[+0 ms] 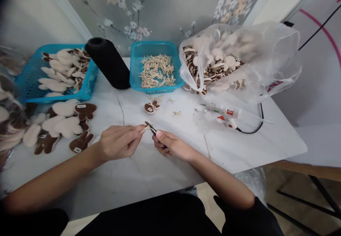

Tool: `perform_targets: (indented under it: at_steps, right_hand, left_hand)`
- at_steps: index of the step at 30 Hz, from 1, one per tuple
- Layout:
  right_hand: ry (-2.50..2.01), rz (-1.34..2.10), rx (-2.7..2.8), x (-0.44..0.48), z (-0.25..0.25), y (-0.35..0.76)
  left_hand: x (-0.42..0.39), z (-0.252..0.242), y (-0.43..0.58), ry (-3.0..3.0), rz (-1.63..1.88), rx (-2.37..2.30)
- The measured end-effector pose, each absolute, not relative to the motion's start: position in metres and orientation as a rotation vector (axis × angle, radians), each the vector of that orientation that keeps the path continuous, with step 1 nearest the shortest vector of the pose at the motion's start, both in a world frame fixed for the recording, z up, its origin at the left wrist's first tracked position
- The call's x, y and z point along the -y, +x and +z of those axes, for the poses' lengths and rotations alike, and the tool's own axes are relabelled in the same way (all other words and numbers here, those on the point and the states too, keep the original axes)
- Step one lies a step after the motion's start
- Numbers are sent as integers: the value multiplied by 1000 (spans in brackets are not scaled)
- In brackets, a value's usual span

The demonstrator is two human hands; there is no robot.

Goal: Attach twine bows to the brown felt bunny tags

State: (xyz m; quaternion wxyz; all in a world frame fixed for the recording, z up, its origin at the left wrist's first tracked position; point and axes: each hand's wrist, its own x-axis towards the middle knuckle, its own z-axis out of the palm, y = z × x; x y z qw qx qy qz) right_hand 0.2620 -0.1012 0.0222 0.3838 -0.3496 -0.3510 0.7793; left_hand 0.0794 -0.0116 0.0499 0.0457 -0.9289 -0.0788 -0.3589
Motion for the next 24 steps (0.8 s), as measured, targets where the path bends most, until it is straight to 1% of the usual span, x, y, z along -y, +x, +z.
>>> perform_targets:
  at_steps: [4,9,14,24]
  right_hand:
    - [-953,1939,964,102,23,263]
    - [-985,1895,1004,102,23,264]
    - [-1012,1852,1032,101,22,264]
    - [-1074,1859,1043,100,22,263]
  left_hand:
    - [14,52,83,-2929,-1163,302]
    - [12,53,87,-2903,-1275,301]
    - [9,51,85,-2925,-1289,382]
    - [9,51,85,-2971,-1270,378]
